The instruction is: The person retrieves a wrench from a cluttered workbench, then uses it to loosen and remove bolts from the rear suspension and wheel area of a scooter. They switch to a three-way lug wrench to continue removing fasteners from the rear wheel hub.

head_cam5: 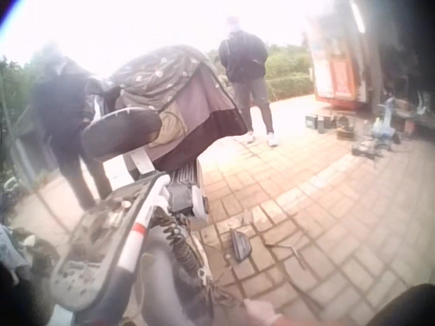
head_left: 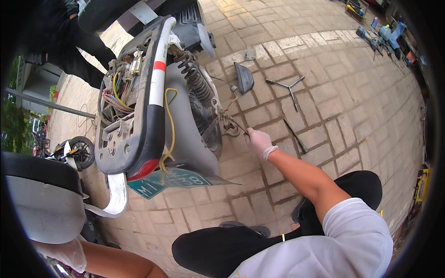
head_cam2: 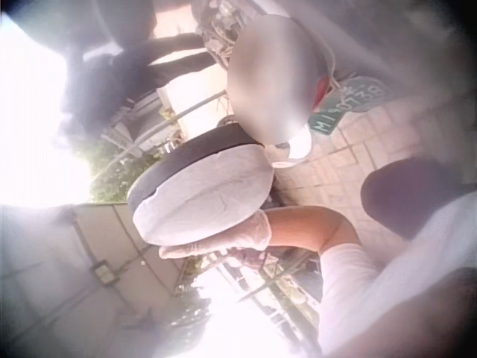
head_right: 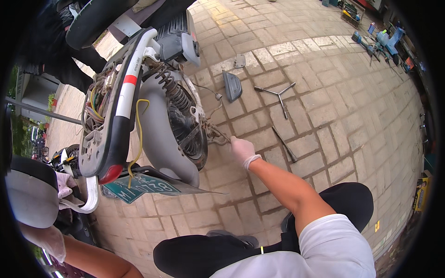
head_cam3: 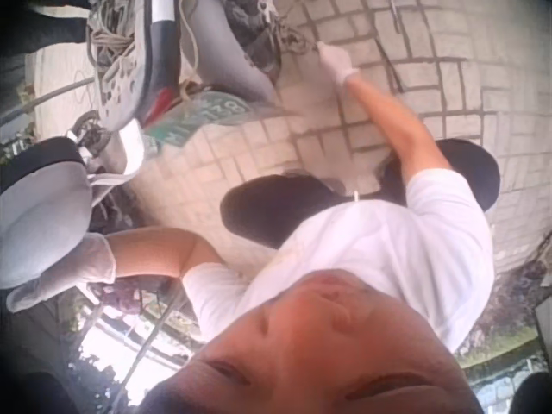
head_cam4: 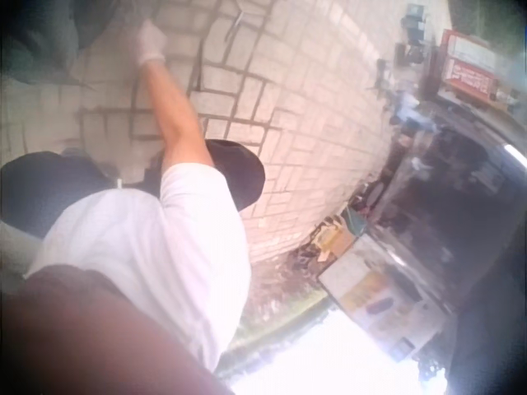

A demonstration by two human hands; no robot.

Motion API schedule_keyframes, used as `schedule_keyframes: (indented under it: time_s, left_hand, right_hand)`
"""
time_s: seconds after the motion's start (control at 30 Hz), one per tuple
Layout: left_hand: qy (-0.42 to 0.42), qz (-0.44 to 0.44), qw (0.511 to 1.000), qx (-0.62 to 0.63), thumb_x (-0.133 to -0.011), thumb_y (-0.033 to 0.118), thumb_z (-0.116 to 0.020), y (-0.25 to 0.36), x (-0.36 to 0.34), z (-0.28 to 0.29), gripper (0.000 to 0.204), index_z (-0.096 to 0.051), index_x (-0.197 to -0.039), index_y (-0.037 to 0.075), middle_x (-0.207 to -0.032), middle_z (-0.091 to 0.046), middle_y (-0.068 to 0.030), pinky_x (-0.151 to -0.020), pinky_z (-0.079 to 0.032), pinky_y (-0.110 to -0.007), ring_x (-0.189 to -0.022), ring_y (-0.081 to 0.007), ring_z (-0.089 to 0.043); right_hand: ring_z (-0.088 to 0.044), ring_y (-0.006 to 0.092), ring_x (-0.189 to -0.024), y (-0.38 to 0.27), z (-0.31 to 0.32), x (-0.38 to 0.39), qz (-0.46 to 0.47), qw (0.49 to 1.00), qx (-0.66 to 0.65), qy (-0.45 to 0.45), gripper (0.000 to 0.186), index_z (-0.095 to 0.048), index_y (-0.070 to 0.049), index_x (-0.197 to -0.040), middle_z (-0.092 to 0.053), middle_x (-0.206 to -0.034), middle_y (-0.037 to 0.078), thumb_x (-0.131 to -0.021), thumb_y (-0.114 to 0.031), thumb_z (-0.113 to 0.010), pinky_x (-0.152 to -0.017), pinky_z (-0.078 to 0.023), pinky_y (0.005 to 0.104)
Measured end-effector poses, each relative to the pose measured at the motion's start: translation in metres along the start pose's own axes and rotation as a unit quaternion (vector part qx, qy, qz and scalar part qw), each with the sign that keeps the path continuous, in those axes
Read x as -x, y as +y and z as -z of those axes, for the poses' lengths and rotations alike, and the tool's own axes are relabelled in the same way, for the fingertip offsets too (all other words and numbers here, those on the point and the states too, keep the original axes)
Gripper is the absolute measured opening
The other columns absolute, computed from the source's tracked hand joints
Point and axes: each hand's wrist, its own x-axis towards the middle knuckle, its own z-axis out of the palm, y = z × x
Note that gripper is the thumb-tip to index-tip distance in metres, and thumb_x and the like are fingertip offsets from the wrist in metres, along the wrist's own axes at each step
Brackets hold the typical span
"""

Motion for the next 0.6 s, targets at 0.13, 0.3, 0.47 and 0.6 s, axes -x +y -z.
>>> schedule_keyframes:
  time_s: [0.13,0.3,0.47,0.6]
  left_hand:
    - [0.071,0.009,0.995,0.065,-0.085,0.054,-0.058,-0.019,0.022,-0.010,0.061,-0.054,-0.118,0.003,-0.106,-0.057,-0.0113,-0.073,-0.047,-0.038,-0.085,-0.0246,-0.056]
    - [0.275,0.050,0.947,0.160,-0.078,0.060,-0.065,-0.050,0.055,-0.020,0.075,-0.050,-0.127,0.004,-0.116,-0.055,-0.0124,-0.075,-0.045,-0.040,-0.088,-0.0256,-0.055]
    - [0.188,0.178,0.860,0.440,-0.069,0.063,-0.075,-0.079,0.085,-0.004,0.092,-0.047,-0.132,0.003,-0.122,-0.052,-0.0113,-0.075,-0.042,-0.039,-0.090,-0.0244,-0.051]
    - [-0.136,0.176,0.865,0.449,-0.065,0.057,-0.083,-0.087,0.101,0.001,0.093,-0.047,-0.128,-0.001,-0.114,-0.051,-0.0080,-0.072,-0.038,-0.033,-0.084,-0.0198,-0.046]
  right_hand:
    - [-0.065,0.0431,-0.076,-0.026,0.026,0.003,0.007,0.996,-0.093,0.008,0.024,-0.059,0.002,-0.094,-0.065,-0.079,0.027,-0.089,-0.019,-0.050,-0.070,-0.051,0.0503]
    - [-0.064,0.0324,-0.060,-0.046,0.058,-0.027,-0.083,0.959,-0.234,-0.140,0.029,-0.063,0.009,-0.085,-0.062,-0.068,0.023,-0.085,-0.016,-0.049,-0.057,-0.049,0.0427]
    - [-0.056,0.0252,-0.047,-0.058,0.067,-0.040,-0.100,0.948,-0.228,-0.200,0.028,-0.061,0.011,-0.079,-0.058,-0.061,0.016,-0.085,-0.014,-0.051,-0.044,-0.042,0.0408]
    - [-0.055,0.0256,-0.046,-0.064,0.068,-0.042,-0.122,0.942,-0.224,-0.215,0.028,-0.061,0.011,-0.076,-0.057,-0.059,0.016,-0.084,-0.014,-0.052,-0.043,-0.042,0.0406]
